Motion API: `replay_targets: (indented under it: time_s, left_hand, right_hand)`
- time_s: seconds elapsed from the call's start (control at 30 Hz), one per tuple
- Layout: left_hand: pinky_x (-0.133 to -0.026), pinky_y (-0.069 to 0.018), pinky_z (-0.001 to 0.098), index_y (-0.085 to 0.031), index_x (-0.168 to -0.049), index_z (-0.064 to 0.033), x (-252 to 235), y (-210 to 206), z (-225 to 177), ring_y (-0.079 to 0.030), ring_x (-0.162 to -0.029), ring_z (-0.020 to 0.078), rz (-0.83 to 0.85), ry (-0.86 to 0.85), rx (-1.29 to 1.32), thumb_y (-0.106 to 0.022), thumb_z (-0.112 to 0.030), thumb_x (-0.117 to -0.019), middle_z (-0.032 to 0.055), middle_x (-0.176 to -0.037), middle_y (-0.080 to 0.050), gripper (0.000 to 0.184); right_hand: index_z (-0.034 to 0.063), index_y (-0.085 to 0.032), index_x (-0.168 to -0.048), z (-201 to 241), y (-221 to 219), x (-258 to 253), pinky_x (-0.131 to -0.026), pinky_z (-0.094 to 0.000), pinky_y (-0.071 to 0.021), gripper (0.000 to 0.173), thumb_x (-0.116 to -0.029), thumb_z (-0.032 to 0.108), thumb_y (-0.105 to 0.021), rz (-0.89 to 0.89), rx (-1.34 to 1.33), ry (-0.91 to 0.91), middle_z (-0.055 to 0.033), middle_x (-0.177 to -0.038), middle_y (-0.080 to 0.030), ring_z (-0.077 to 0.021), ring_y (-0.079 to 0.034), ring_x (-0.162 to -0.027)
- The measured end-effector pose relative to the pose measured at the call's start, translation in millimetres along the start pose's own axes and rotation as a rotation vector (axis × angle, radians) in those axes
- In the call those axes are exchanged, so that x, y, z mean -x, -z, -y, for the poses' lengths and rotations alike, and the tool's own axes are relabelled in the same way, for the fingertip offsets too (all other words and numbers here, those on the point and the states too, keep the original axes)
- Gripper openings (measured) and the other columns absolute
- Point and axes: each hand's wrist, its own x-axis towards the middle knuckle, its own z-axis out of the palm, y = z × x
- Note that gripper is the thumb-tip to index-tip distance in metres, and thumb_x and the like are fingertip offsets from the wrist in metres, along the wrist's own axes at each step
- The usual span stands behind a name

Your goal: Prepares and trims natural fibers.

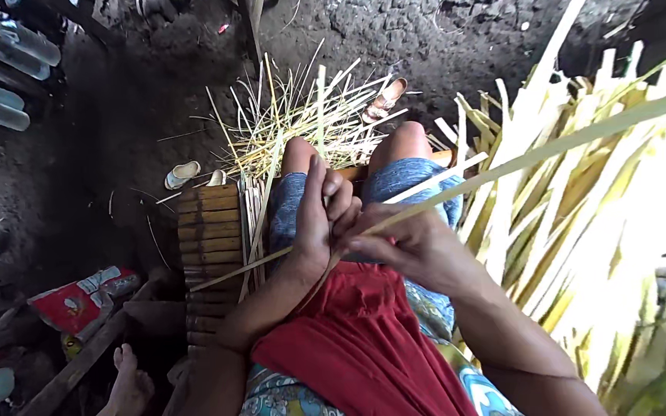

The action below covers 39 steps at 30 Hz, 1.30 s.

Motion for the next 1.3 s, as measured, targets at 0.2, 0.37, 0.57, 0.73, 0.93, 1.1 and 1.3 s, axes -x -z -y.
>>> replay_targets:
  time_s: [0.2,0.37,0.57,0.73,0.93,1.1,1.3]
  left_hand:
    - [-0.039,-0.0348,0.0150,-0.044,-0.062,-0.0225,-31.4,34.1,-30.4,-0.037,-0.036,0.0006,-0.139,-0.153,0.029,-0.020,-0.047,-0.1112,-0.0107,-0.046,-0.039,0.060]
    - [-0.042,-0.0375,0.0140,-0.049,-0.065,-0.0270,-7.5,24.7,-7.8,-0.044,-0.042,-0.0030,0.183,0.172,-0.129,-0.027,-0.050,-0.1085,-0.0140,-0.052,-0.048,0.054]
    - [-0.038,-0.0343,0.0146,-0.046,-0.063,-0.0221,5.0,4.6,16.2,-0.037,-0.037,0.0002,-0.154,-0.015,0.109,-0.022,-0.051,-0.1101,-0.0108,-0.048,-0.040,0.060]
    - [-0.041,-0.0358,0.0166,-0.042,-0.062,-0.0244,-14.0,34.8,-8.1,-0.037,-0.037,0.0018,-0.412,-0.242,0.099,-0.017,-0.048,-0.1109,-0.0113,-0.046,-0.038,0.060]
    - [-0.046,-0.0431,0.0141,-0.053,-0.072,-0.0265,7.6,33.6,-0.5,-0.050,-0.047,-0.0027,0.009,0.125,-0.142,-0.020,-0.051,-0.1090,-0.0131,-0.058,-0.054,0.055]
    - [-0.042,-0.0365,0.0144,-0.045,-0.065,-0.0228,10.0,18.3,9.5,-0.038,-0.039,-0.0007,-0.098,0.072,-0.126,-0.025,-0.040,-0.1118,-0.0111,-0.049,-0.041,0.054]
    - [-0.041,-0.0371,0.0152,-0.044,-0.063,-0.0243,-14.2,44.5,-23.5,-0.039,-0.037,0.0008,-0.323,-0.225,0.017,-0.020,-0.044,-0.1121,-0.0116,-0.046,-0.040,0.058]
  right_hand:
    - [0.0071,-0.073,-0.083,2.3,-3.4,36.9,-0.060,-0.0235,-0.0443,0.042,-0.1075,0.033,-0.050,0.628,-0.365,0.157,-0.0015,-0.069,-0.063,-0.0067,-0.058,-0.066]
    - [0.0182,-0.074,-0.090,-11.2,22.3,25.2,-0.067,-0.0117,-0.0510,0.029,-0.1046,0.035,-0.056,0.114,-0.242,-0.099,0.0139,-0.081,-0.067,0.0080,-0.060,-0.074]
    - [0.0103,-0.074,-0.083,-10.6,4.4,5.1,-0.059,-0.0170,-0.0488,0.033,-0.1023,0.032,-0.057,0.047,-0.030,-0.090,0.0082,-0.072,-0.064,0.0037,-0.057,-0.063]
    - [0.0067,-0.069,-0.090,-6.7,16.6,33.6,-0.061,-0.0077,-0.0448,0.038,-0.1084,0.034,-0.050,0.522,-0.540,-0.052,0.0085,-0.071,-0.060,0.0099,-0.054,-0.066]
    - [0.0211,-0.071,-0.084,-18.8,21.6,24.7,-0.057,-0.0114,-0.0477,0.028,-0.1041,0.035,-0.057,0.125,-0.401,-0.225,0.0143,-0.071,-0.062,0.0063,-0.055,-0.062]
    - [0.0127,-0.074,-0.085,-10.2,1.9,2.4,-0.058,-0.0154,-0.0505,0.031,-0.1027,0.031,-0.057,0.092,-0.073,-0.126,0.0105,-0.073,-0.065,0.0050,-0.058,-0.063]
    - [0.0060,-0.072,-0.092,-9.3,11.1,30.8,-0.063,-0.0083,-0.0443,0.037,-0.1081,0.032,-0.051,0.605,-0.622,-0.004,0.0076,-0.072,-0.061,0.0091,-0.054,-0.068]
